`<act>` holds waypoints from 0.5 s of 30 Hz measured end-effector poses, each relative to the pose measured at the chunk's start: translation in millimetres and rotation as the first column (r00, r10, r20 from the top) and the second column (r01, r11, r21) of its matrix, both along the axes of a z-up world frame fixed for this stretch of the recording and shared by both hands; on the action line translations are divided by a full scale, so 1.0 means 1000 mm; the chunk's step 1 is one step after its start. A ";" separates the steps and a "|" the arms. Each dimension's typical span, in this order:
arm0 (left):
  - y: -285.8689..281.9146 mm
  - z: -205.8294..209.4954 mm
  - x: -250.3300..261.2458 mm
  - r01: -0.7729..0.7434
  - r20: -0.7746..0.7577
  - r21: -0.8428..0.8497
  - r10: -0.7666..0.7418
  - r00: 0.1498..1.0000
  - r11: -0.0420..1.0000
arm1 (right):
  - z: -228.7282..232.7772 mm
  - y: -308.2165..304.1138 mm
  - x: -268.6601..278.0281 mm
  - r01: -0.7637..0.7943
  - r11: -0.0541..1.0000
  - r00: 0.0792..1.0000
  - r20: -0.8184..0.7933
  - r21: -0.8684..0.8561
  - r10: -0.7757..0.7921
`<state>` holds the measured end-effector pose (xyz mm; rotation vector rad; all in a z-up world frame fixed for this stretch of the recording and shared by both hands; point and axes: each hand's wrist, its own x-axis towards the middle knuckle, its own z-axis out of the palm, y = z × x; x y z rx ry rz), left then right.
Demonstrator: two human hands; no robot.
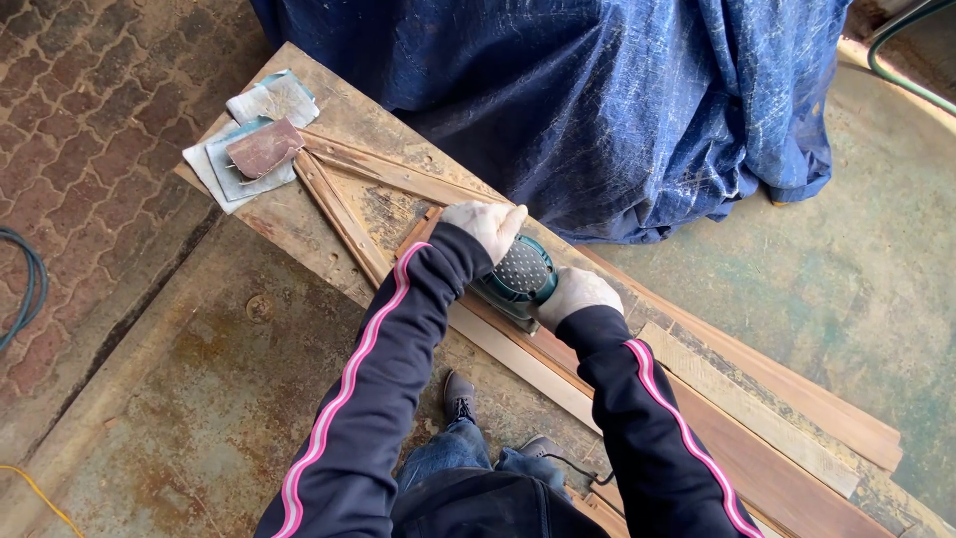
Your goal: Sanding wooden planks using an electric power sander at a workbench.
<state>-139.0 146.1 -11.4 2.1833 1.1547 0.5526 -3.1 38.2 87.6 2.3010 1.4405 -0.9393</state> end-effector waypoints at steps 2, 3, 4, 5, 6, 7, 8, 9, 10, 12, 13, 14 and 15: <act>0.017 -0.005 -0.012 -0.032 -0.034 -0.006 0.031 0.999 0.999 | 0.000 0.015 -0.014 0.004 1.000 1.000 -0.005 -0.013 -0.004; 0.024 -0.006 -0.018 -0.045 -0.071 -0.020 0.043 0.997 0.999 | -0.002 0.021 -0.019 -0.009 1.000 1.000 -0.009 0.018 0.009; 0.032 -0.008 -0.024 -0.060 -0.108 -0.034 0.056 0.993 0.998 | -0.005 0.028 -0.023 -0.023 0.998 1.000 -0.013 0.050 0.024; 0.038 -0.007 -0.029 -0.062 -0.109 -0.036 0.058 0.992 0.997 | -0.004 0.035 -0.028 -0.025 0.999 1.000 -0.013 0.047 0.026; 0.043 -0.007 -0.034 -0.081 -0.115 -0.033 0.077 0.990 0.996 | -0.003 0.041 -0.033 -0.027 0.999 1.000 -0.013 0.027 0.027; 0.048 -0.006 -0.038 -0.100 -0.121 -0.030 0.096 0.988 0.994 | -0.003 0.047 -0.037 -0.028 1.000 1.000 -0.014 0.006 0.028; 0.053 -0.008 -0.043 -0.101 -0.120 -0.033 0.096 0.988 0.994 | -0.005 0.052 -0.040 -0.029 1.000 0.999 -0.013 0.004 0.029; 0.058 -0.010 -0.047 -0.103 -0.117 0.001 0.102 0.988 0.995 | -0.007 0.056 -0.043 -0.035 0.999 0.999 -0.023 0.037 0.036; 0.063 -0.011 -0.051 -0.105 -0.115 0.036 0.108 0.987 0.994 | -0.009 0.061 -0.046 -0.041 0.997 0.998 -0.034 0.072 0.044; 0.070 -0.011 -0.056 -0.116 -0.120 0.015 0.117 0.986 0.993 | -0.010 0.067 -0.051 -0.047 0.998 0.999 -0.015 0.047 0.047; 0.072 -0.011 -0.059 -0.127 -0.123 -0.005 0.125 0.984 0.992 | -0.011 0.070 -0.053 -0.050 0.998 0.999 0.006 0.024 0.050; 0.072 -0.010 -0.060 -0.128 -0.122 -0.008 0.126 0.985 0.992 | -0.010 0.070 -0.055 -0.051 0.998 0.999 0.008 0.021 0.051; 0.071 -0.009 -0.062 -0.137 -0.101 -0.004 0.136 0.986 0.991 | -0.010 0.069 -0.056 -0.047 0.998 0.999 -0.006 0.041 0.047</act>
